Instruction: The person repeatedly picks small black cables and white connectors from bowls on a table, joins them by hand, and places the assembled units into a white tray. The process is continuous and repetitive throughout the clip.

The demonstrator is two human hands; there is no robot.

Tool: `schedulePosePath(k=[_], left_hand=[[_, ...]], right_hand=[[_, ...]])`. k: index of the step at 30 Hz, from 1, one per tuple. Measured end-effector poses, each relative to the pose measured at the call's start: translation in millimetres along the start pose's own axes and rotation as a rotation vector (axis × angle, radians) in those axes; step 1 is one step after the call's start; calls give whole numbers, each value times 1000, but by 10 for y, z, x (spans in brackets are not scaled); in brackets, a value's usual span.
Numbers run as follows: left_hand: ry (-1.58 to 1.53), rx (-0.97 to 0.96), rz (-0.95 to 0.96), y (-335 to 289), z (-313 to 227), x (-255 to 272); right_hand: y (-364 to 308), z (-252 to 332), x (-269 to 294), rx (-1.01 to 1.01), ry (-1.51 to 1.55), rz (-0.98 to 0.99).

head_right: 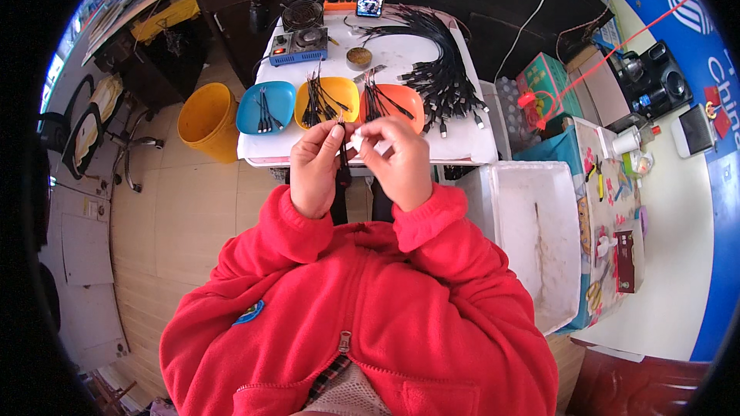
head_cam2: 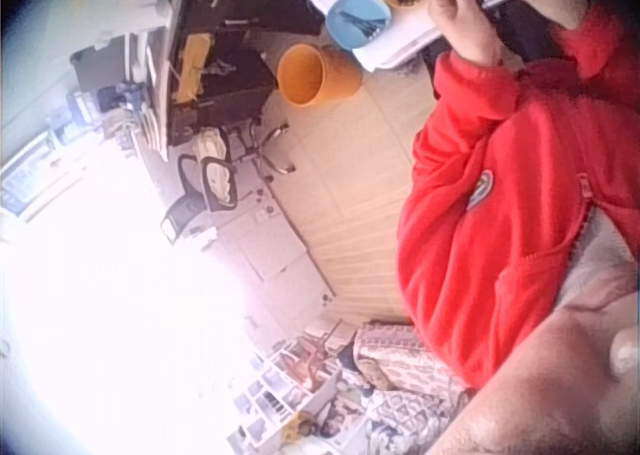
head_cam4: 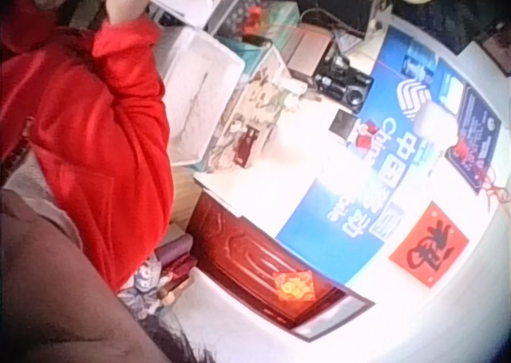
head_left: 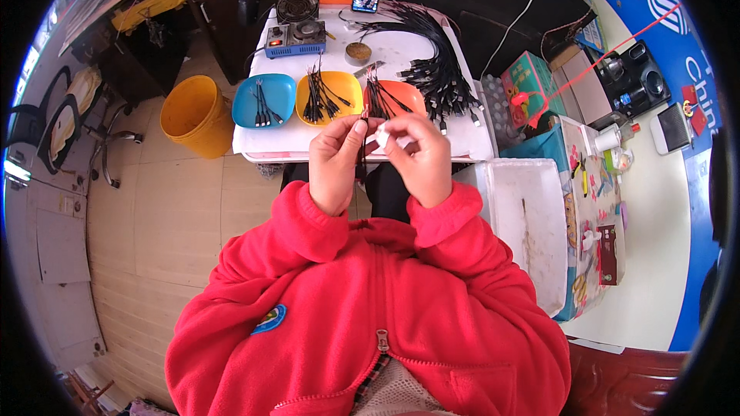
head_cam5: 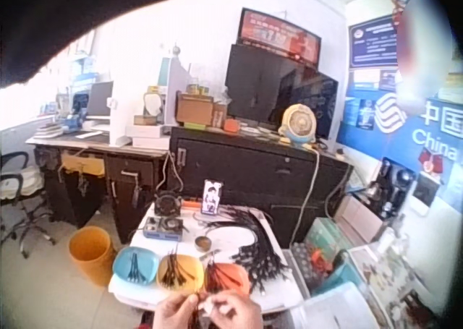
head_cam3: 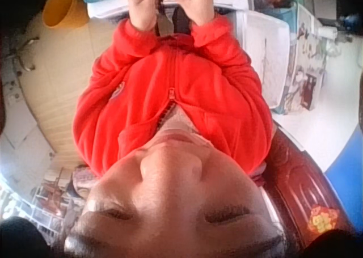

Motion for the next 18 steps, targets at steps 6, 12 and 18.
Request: schedulePosePath(k=[6,12,18], left_hand=[[332,-129,134,-83,-39,-22],[213,-57,137,-85,-24,-27],[-115,235,236,-93,35,-28]], right_hand=[[110,-56,26,-220,230,120],[55,-108,-26,-297,508,87],[-39,-248,-172,-679,1132,299]])
Point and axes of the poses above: each hand's wrist, its own y-axis towards the middle knuckle, its own x-axis out of the back of the hand, z = x × y, the point moved 4 cm from there along y, towards the middle knuckle, and after that the axes turned 6 degrees about -y, right-handed, at the moved point
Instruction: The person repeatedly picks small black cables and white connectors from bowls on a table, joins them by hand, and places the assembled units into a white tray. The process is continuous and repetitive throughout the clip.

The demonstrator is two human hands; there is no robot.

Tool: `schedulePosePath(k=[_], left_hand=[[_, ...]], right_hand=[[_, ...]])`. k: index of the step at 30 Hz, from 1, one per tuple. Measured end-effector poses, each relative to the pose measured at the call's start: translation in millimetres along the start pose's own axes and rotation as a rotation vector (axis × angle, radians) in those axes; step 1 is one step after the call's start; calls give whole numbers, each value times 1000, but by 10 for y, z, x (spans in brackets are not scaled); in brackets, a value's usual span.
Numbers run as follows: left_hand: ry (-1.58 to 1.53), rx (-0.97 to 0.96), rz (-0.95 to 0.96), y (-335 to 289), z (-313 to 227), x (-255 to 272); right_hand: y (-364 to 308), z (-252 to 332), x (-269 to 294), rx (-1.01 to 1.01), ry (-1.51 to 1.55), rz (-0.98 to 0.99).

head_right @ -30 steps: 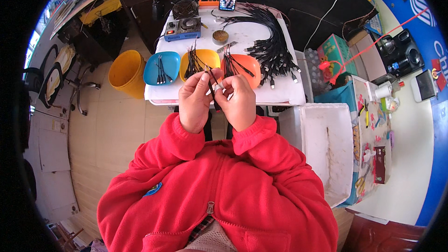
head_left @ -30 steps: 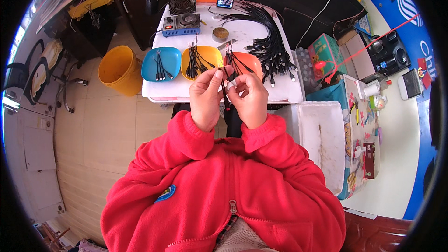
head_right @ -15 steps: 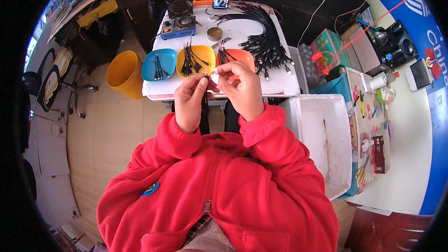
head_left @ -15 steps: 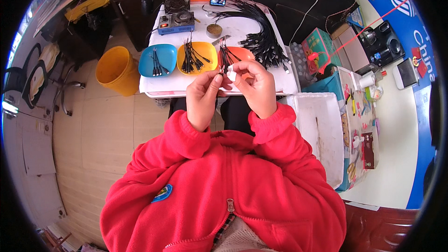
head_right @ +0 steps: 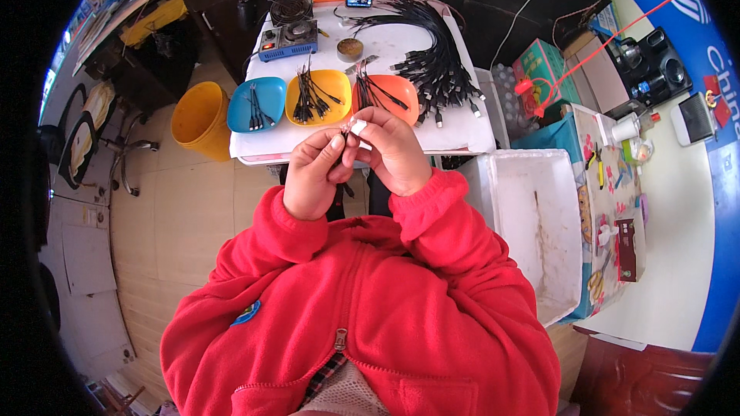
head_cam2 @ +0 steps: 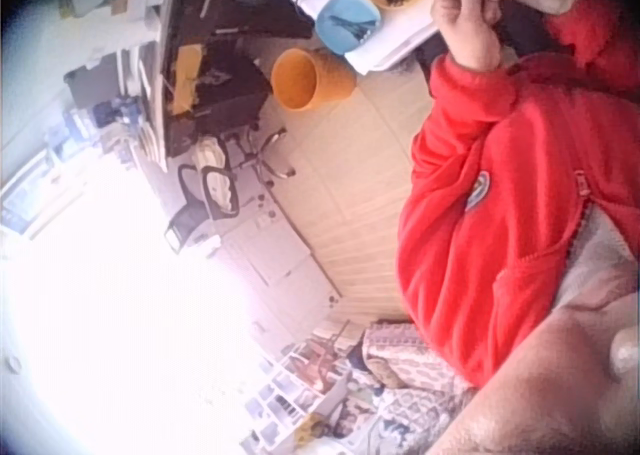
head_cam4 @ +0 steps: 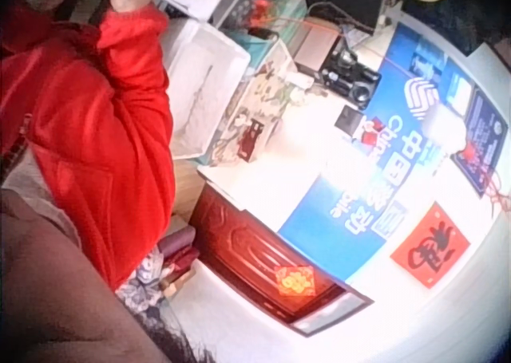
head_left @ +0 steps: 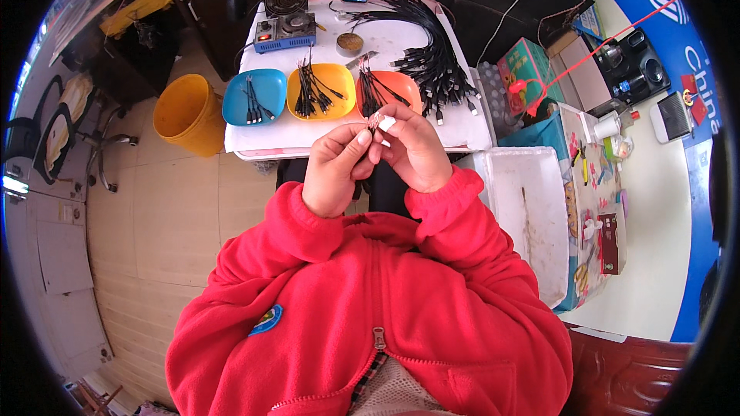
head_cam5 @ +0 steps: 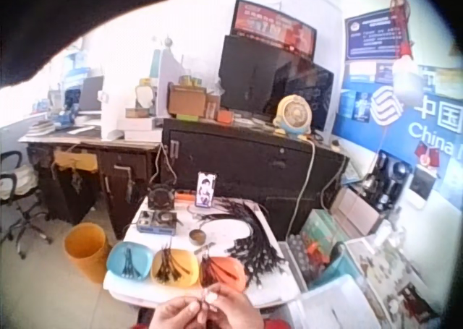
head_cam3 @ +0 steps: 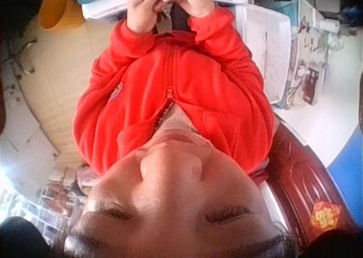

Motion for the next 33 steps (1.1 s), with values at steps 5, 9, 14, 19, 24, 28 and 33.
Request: schedulePosePath(k=[5,9,14,19,24,28,33], left_hand=[[-61,244,97,9,18,74],[180,257,102,70,85,176],[260,262,45,201,163,367],[271,240,1,302,173,483],[282,284,5,337,170,517],[295,282,-15,342,140,554],[240,227,-16,346,145,542]], right_hand=[[13,-9,157,-78,-26,109],[76,-230,327,-252,260,294],[546,-46,1295,-93,-501,38],[1522,848,2850,-3,-1501,-789],[1999,790,3393,-104,-1779,-941],[2000,801,3375,-124,-1666,-901],[1823,1225,2852,410,-1490,-844]])
Point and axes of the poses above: each hand's wrist, its own y-axis towards the middle knuckle, its own x-axis out of the back of the hand, z = x × y, the point moved 4 cm from there along y, towards the middle knuckle, and after that the axes turned 6 degrees about -y, right-handed, at the moved point
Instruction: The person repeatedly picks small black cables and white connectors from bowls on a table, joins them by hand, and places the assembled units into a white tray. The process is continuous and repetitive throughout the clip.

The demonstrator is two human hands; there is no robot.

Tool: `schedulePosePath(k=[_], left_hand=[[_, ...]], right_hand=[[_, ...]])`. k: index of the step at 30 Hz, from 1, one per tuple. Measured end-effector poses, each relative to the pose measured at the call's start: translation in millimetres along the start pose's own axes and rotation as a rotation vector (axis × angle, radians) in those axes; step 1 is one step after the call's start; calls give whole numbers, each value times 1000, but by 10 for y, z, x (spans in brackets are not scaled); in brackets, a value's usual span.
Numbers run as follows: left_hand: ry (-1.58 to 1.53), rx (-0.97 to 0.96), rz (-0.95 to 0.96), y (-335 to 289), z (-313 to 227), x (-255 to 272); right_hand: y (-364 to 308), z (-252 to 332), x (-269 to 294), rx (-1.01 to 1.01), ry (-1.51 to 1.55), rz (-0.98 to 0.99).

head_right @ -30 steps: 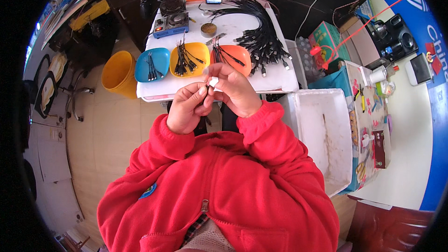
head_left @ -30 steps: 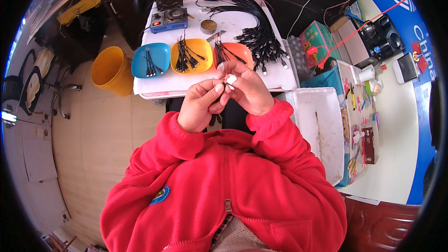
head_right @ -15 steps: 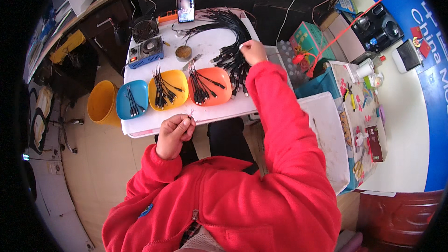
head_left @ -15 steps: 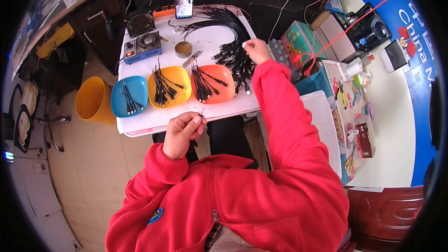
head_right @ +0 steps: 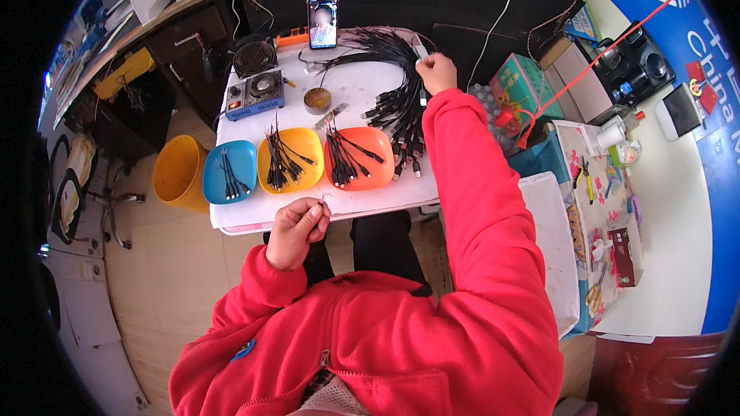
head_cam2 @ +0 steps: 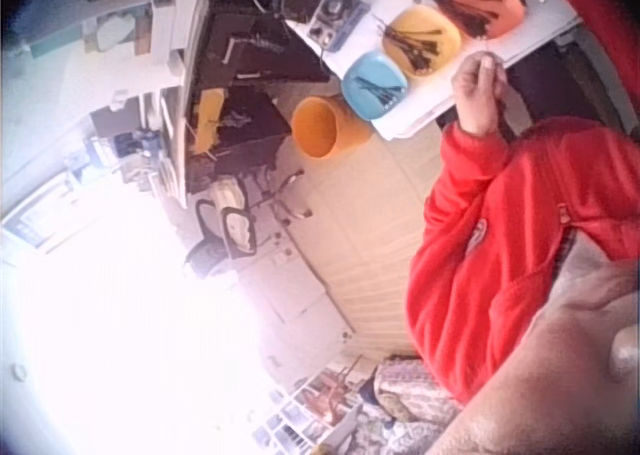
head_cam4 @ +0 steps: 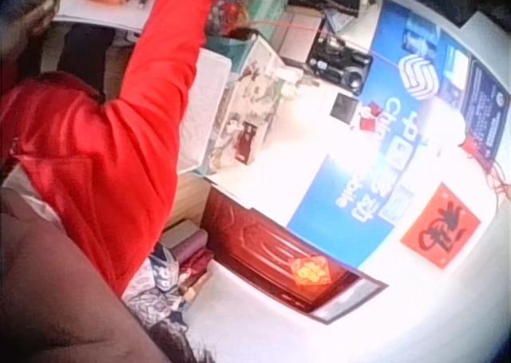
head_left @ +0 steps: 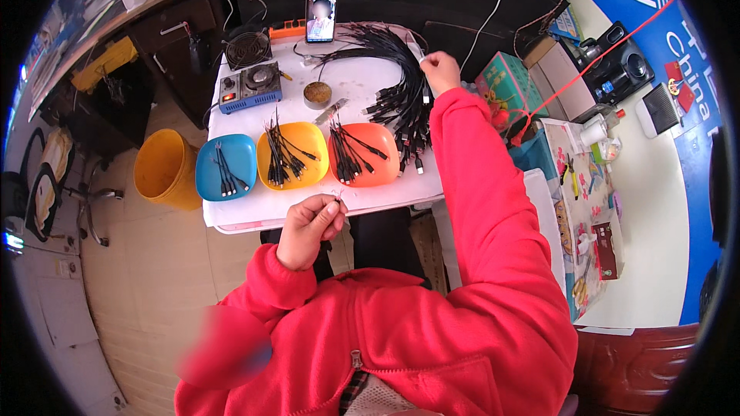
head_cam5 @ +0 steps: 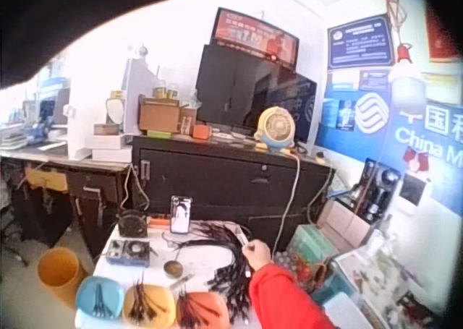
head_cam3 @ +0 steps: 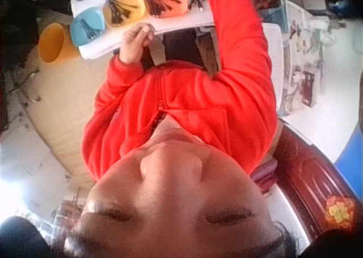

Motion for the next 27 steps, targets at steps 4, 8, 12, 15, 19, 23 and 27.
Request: schedulePosePath(k=[4,8,12,15,19,23,27], left_hand=[[8,-38,-24,-39,-31,-66],[3,-37,7,-130,-36,-180],[-2,-58,7,-253,-56,-213],[-5,-65,-17,-303,-73,-206],[-55,-72,21,-281,-147,-240],[-38,-124,-31,-236,-281,-286],[-184,-104,87,-5,-437,-421]], right_hand=[[21,303,233,-103,220,99],[-29,239,275,-150,-171,176],[-161,10,154,-149,-197,206],[-239,32,124,-143,172,115],[-288,406,317,-274,702,244],[-738,1164,789,-30,925,340],[-1974,1785,968,187,772,354]])
Point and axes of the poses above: each hand's wrist, its own y-axis towards the middle knuckle, its own x-axis out of the back of the hand, z = x × y, the point moved 4 cm from there along y, towards the middle knuckle, and after that the axes turned 6 degrees about -y, right-handed, at the moved point
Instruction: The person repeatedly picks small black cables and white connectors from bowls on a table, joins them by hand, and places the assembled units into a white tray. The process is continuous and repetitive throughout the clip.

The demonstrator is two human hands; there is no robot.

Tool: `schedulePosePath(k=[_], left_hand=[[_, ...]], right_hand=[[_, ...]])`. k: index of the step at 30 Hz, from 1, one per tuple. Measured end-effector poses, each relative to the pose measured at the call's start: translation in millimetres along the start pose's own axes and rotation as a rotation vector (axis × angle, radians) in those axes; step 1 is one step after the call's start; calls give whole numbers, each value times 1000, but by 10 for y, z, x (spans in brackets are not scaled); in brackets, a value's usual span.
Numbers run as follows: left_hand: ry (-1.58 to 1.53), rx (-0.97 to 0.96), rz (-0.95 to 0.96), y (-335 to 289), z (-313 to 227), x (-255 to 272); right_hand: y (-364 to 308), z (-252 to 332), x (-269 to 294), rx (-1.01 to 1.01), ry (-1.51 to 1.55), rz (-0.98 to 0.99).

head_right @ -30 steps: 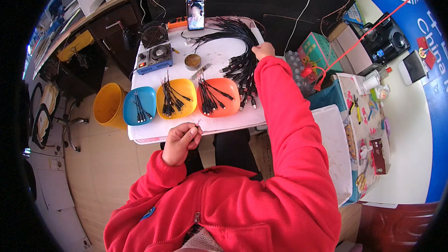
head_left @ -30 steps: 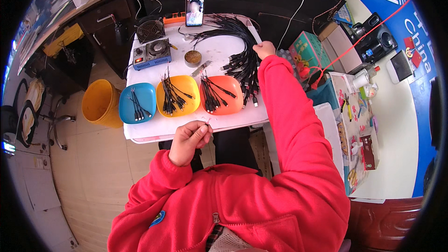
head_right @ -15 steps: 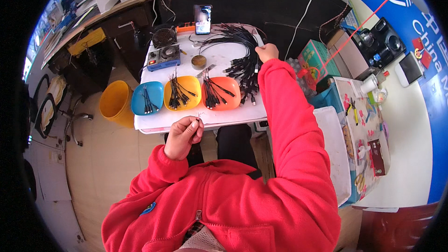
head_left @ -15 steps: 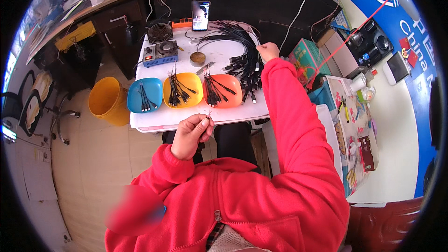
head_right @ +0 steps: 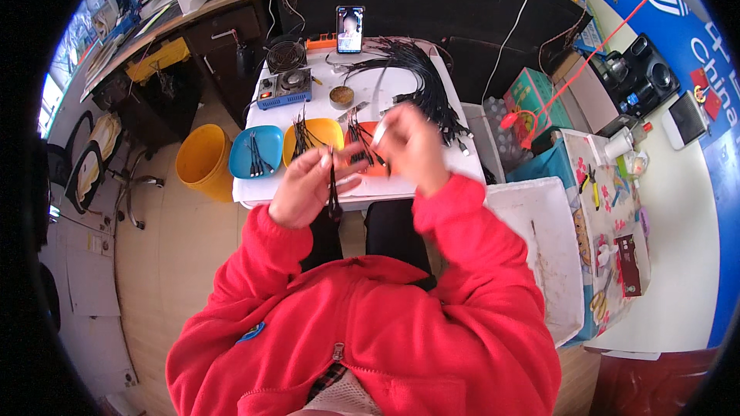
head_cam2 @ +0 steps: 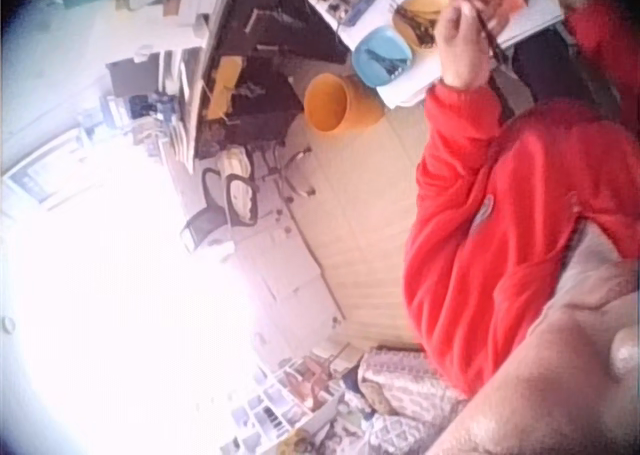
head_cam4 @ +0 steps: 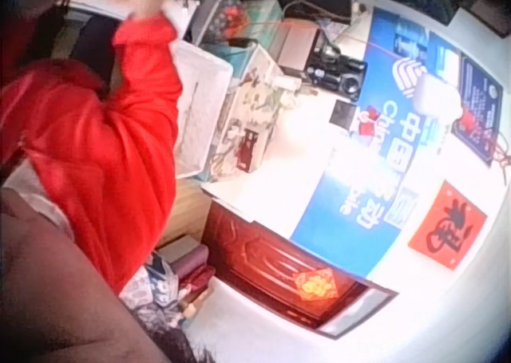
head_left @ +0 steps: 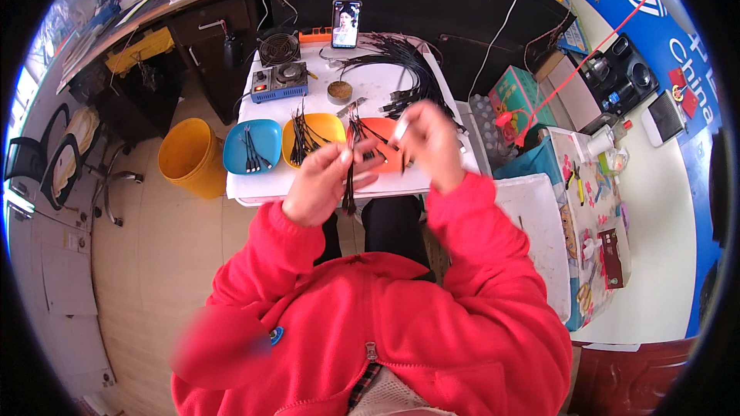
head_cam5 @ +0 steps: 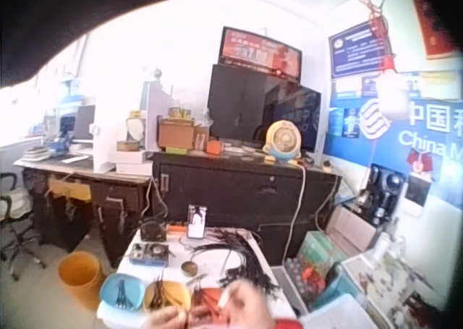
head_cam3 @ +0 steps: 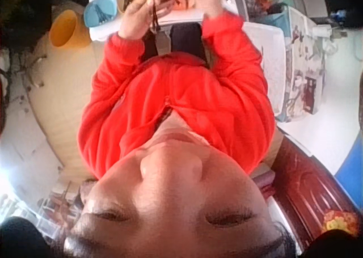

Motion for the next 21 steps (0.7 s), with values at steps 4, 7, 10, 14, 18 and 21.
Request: schedulePosePath(k=[4,7,10,14,18,21], left_hand=[[64,20,52,294,-265,-32],[97,24,66,259,-345,-78],[183,77,92,97,-262,-159],[165,56,18,4,-321,-152],[214,-112,98,-128,-496,-177],[225,-197,78,-324,-450,-213]], right_hand=[[-899,164,-471,-50,-265,126],[-1220,72,-625,-189,-308,313],[-1356,-3,-725,-97,-276,444],[-1474,-192,-895,88,-282,534],[-1537,-360,-1035,35,-337,636],[-1338,-295,-922,-147,-219,608]])
Point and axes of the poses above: each hand's wrist, its own y-axis towards the middle knuckle, its own x-axis out of the back of the hand, z = x × y, the point moved 4 cm from there along y, towards the middle knuckle, and after that the axes turned 6 degrees about -y, right-handed, at the moved point
